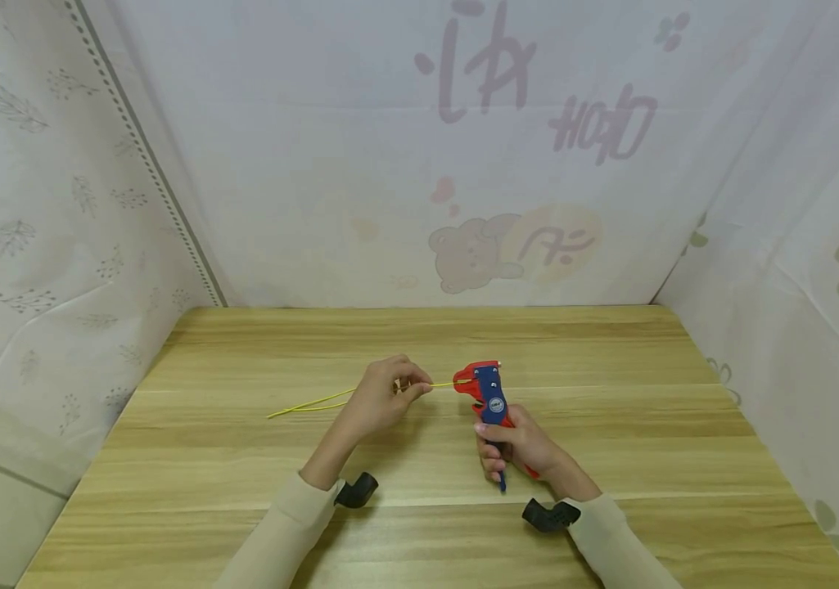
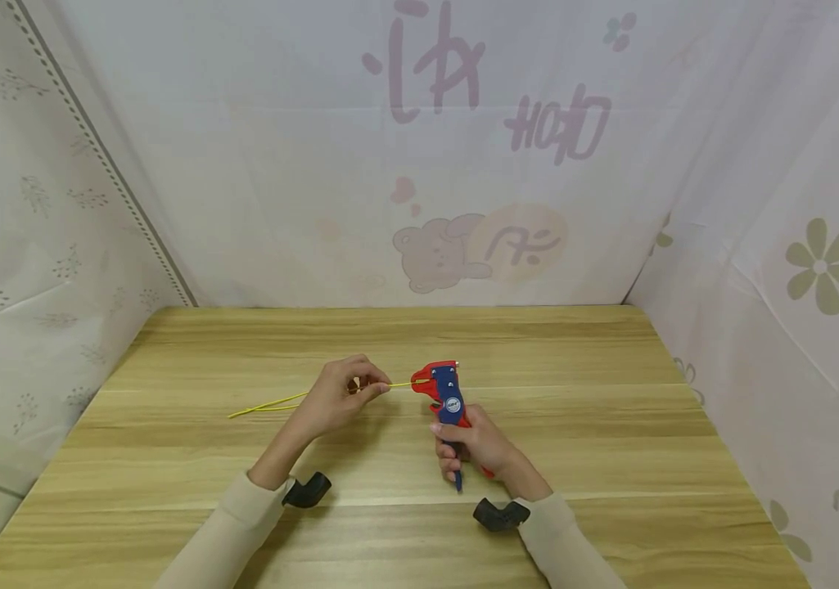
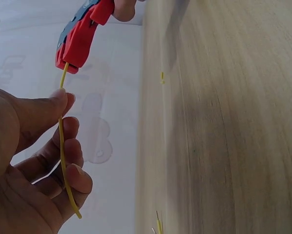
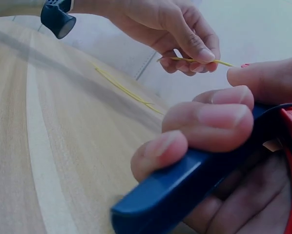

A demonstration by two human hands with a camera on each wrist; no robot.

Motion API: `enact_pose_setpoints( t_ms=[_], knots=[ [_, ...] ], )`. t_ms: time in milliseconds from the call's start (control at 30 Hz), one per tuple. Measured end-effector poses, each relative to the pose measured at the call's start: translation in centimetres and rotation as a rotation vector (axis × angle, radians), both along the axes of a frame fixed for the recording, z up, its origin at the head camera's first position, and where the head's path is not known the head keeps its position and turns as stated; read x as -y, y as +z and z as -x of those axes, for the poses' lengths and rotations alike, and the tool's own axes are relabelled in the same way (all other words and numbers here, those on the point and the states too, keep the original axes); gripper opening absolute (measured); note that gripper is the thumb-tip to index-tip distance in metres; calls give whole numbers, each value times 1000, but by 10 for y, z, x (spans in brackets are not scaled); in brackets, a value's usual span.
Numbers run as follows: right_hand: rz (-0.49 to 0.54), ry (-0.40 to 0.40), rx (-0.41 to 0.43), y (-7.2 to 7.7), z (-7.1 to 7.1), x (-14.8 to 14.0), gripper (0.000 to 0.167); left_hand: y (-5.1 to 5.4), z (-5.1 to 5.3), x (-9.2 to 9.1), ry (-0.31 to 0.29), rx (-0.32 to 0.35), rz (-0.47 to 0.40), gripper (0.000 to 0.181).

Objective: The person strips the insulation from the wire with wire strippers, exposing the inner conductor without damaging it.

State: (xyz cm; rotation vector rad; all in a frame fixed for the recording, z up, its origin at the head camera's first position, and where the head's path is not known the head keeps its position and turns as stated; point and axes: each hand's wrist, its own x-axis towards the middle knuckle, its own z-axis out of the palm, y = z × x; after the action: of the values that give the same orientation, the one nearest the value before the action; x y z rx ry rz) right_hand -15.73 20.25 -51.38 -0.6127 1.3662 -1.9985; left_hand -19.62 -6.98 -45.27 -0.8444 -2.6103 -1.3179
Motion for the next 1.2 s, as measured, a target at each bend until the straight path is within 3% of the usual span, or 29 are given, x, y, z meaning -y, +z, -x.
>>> enact_pose_setpoints(
  t_ms=[500, 867, 1200],
  knots=[
    [-36, -22, 4, -2, 0, -1, 10, -3, 0, 0, -14, -9, 1, 6],
    [-39, 16, 10, 2, 2, -3, 15, -2, 0, 0, -14, -28, 7, 5],
    [-51, 20, 12, 3, 1, -2, 15, -2, -1, 0, -24, -79, 8, 5]
  ],
)
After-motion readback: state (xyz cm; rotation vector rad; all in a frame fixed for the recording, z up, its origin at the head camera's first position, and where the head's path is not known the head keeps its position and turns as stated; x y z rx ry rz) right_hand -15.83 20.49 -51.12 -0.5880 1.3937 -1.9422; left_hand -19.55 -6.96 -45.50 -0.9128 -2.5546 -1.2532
